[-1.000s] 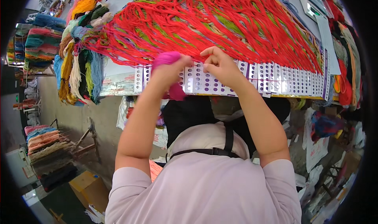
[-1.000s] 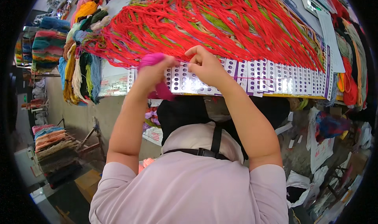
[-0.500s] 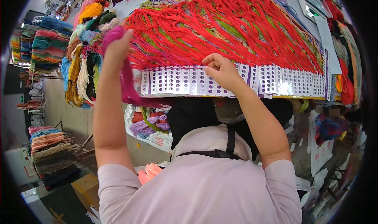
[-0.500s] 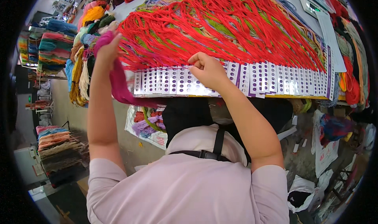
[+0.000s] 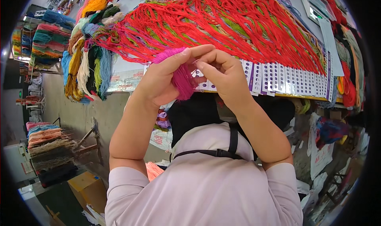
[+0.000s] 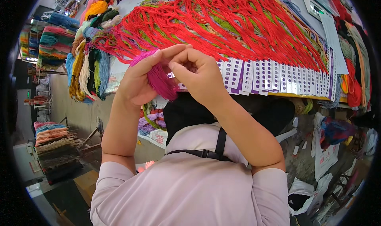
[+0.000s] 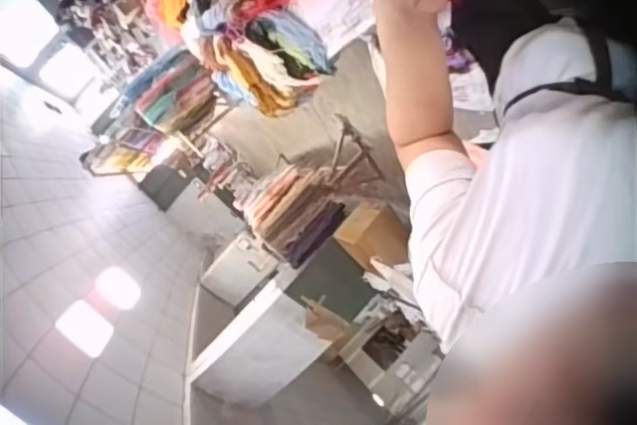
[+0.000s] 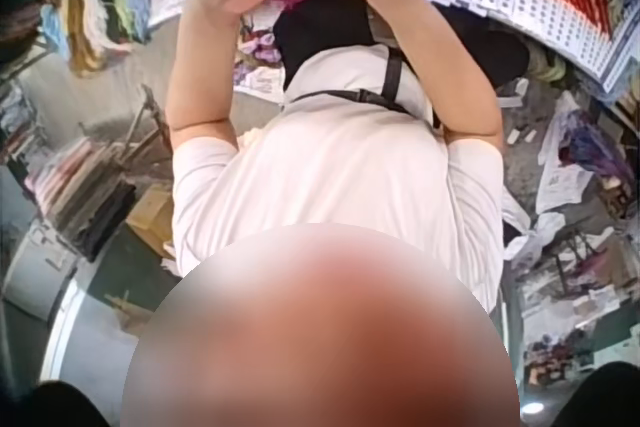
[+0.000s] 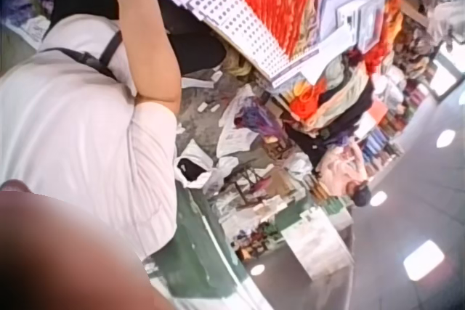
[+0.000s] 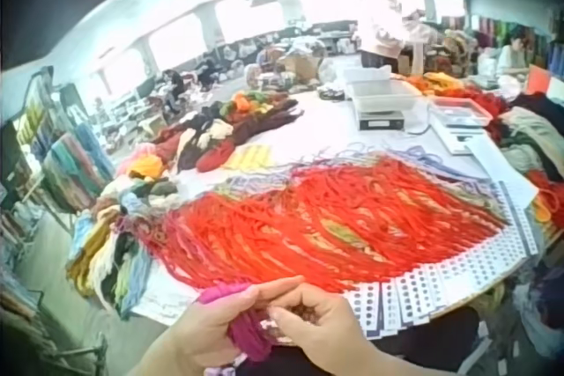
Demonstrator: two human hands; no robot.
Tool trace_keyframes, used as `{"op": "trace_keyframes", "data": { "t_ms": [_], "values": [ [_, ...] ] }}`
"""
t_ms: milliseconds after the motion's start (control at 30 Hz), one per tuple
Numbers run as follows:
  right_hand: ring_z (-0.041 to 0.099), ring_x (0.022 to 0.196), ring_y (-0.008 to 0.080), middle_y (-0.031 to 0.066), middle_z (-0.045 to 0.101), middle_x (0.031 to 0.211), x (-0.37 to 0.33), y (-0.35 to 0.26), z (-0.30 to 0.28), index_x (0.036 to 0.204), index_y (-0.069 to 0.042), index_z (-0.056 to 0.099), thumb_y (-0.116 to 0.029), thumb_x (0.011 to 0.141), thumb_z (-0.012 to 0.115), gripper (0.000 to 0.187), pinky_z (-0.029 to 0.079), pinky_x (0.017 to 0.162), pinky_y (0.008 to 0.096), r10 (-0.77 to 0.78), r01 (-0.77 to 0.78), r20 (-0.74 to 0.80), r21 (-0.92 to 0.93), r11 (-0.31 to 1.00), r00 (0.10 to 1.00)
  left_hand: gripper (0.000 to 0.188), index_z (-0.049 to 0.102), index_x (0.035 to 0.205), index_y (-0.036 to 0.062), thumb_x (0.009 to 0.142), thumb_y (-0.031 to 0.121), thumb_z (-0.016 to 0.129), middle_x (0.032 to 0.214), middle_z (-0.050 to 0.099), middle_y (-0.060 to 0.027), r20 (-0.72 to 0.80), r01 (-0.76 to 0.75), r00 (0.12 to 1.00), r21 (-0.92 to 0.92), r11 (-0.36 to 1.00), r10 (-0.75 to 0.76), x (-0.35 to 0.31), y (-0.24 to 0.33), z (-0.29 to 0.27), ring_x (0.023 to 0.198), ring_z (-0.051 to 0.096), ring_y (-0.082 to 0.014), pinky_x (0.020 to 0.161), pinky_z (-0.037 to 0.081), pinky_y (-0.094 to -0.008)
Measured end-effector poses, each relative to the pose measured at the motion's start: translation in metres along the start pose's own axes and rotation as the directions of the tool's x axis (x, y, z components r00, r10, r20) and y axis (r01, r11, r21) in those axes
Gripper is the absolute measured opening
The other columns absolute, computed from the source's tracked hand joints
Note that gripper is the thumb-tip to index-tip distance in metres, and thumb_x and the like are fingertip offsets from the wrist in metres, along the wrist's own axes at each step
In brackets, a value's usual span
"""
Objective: The worker organizes bundles of pink and red yarn threads onto a punched organizer board for cataloging or embroidery preparation.
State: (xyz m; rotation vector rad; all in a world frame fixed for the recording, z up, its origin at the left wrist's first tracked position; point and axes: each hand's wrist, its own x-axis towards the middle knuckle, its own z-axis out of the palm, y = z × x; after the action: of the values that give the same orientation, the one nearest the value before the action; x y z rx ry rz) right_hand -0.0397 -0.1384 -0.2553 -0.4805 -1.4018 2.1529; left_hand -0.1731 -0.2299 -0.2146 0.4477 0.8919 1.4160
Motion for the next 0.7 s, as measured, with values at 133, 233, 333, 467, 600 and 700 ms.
{"op": "trace_keyframes", "data": {
  "t_ms": [133,233,333,467,600,700],
  "values": [
    [0.059,0.086,0.0120,0.0056,0.064,0.093,-0.011,-0.005,-0.023,0.090,-0.001,0.060,-0.005,0.087,0.060,0.005,0.046,0.082,0.0268,-0.100,0.105,-0.092,0.059,0.993,0.991,0.034,0.056,0.115,-0.0016,0.100,0.025,0.042,0.111,0.063,-0.0137,-0.075,-0.070,0.995,-0.005,0.998,0.069,0.001,0.000,-0.023,0.099,0.062,-0.0224,0.092,0.048,-0.0384],
    [0.061,0.099,0.0224,0.0124,0.065,0.101,-0.029,-0.031,-0.085,0.091,-0.003,0.062,-0.011,0.086,0.059,0.010,0.044,0.092,0.0374,-0.162,0.262,-0.294,0.339,0.904,0.942,0.024,0.059,0.093,0.0038,0.101,0.020,0.042,0.069,0.054,-0.0015,-0.002,-0.222,0.972,-0.312,0.924,0.233,-0.015,0.017,-0.066,0.047,0.047,-0.0111,0.072,0.051,-0.0312],
    [0.057,0.071,0.0163,0.0071,0.053,0.070,-0.128,-0.116,-0.278,0.073,-0.004,0.050,-0.003,0.087,0.053,0.015,0.048,0.069,0.0263,-0.205,0.547,-0.633,0.409,0.730,0.747,0.023,0.059,0.107,0.0020,0.101,0.016,0.041,0.062,0.045,0.0022,0.005,-0.339,0.917,-0.520,0.784,0.400,-0.039,0.045,-0.112,0.035,0.030,-0.0038,0.056,0.045,-0.0229],
    [0.032,0.047,0.0077,-0.0021,0.036,0.060,-0.218,-0.210,-0.368,0.079,-0.006,0.047,0.001,0.088,0.048,0.012,0.029,0.043,0.0219,-0.356,0.567,-0.667,0.122,0.815,0.655,0.036,0.051,0.129,0.0005,0.096,0.016,0.052,0.088,0.061,-0.0001,-0.221,-0.303,0.938,-0.148,0.941,0.267,-0.028,0.032,-0.097,0.037,0.030,-0.0010,0.048,0.042,-0.0182],
    [0.055,0.072,0.0062,-0.0006,0.062,0.089,-0.047,-0.083,-0.175,0.111,-0.004,0.062,-0.021,0.092,0.058,0.026,0.045,0.068,0.0244,-0.471,0.166,-0.342,-0.640,0.750,0.813,0.038,0.059,0.122,0.0005,0.088,0.017,0.064,0.101,0.069,-0.0057,-0.374,0.038,0.925,0.289,0.957,0.076,0.006,-0.010,-0.049,0.045,0.037,-0.0019,0.054,0.050,-0.0255],
    [0.055,0.061,0.0065,0.0002,0.061,0.073,0.011,-0.013,-0.096,0.097,-0.002,0.067,-0.017,0.087,0.065,0.018,0.044,0.055,0.0222,0.049,-0.110,-0.124,-0.552,0.826,0.991,0.036,0.059,0.122,0.0007,0.090,0.014,0.061,0.105,0.068,-0.0087,-0.450,0.228,0.893,0.404,0.886,-0.025,0.029,-0.046,-0.047,0.048,0.042,-0.0040,0.052,0.050,-0.0252]
  ]
}}
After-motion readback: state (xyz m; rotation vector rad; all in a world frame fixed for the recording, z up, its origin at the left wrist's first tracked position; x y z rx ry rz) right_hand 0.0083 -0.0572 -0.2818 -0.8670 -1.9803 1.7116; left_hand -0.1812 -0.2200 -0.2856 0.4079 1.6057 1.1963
